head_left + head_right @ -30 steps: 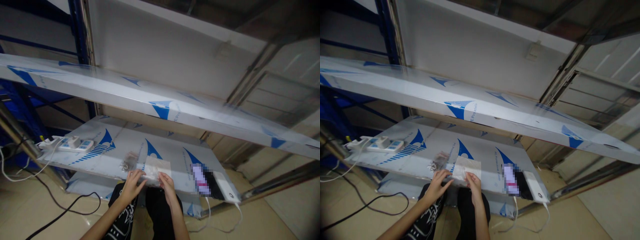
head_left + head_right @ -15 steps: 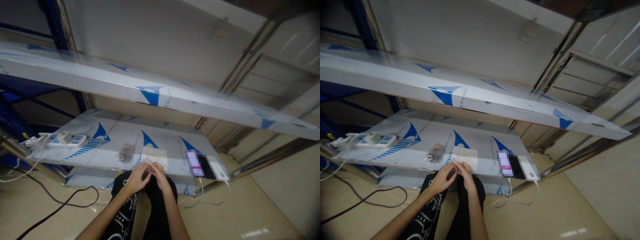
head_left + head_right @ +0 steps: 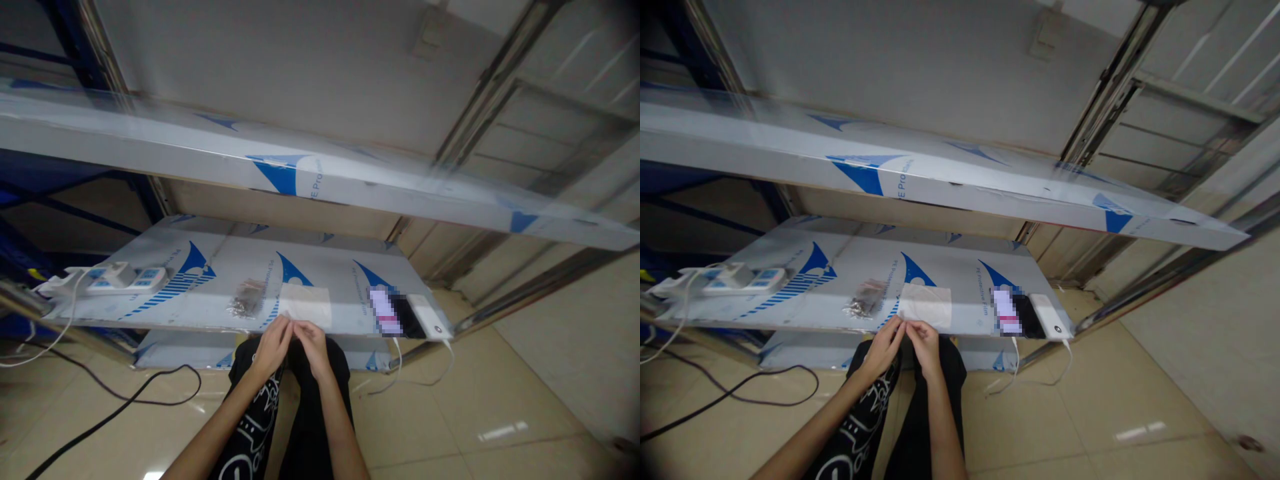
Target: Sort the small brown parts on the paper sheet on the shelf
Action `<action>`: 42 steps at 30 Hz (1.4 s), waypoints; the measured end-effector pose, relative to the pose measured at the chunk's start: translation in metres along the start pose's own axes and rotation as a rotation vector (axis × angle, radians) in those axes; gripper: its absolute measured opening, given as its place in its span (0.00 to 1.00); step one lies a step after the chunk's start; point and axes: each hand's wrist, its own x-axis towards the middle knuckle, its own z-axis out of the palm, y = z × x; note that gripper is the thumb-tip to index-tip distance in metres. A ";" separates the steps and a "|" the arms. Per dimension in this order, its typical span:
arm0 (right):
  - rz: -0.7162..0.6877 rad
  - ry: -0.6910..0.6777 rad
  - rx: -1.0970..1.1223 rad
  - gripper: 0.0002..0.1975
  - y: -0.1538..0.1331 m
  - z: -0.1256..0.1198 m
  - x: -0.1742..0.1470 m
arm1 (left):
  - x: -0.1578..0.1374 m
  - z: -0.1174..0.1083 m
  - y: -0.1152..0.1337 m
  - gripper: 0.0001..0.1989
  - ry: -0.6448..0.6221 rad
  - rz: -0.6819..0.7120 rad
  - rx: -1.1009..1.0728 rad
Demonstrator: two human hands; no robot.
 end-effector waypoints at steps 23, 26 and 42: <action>0.013 -0.049 -0.063 0.12 0.016 0.030 0.001 | -0.001 -0.035 -0.018 0.13 -0.055 -0.043 0.132; -0.005 -0.029 -0.072 0.12 0.017 0.029 0.002 | -0.002 -0.033 -0.019 0.12 -0.060 -0.041 0.144; -0.026 0.023 -0.024 0.13 0.009 0.022 0.004 | 0.000 -0.024 -0.010 0.11 -0.046 0.008 0.171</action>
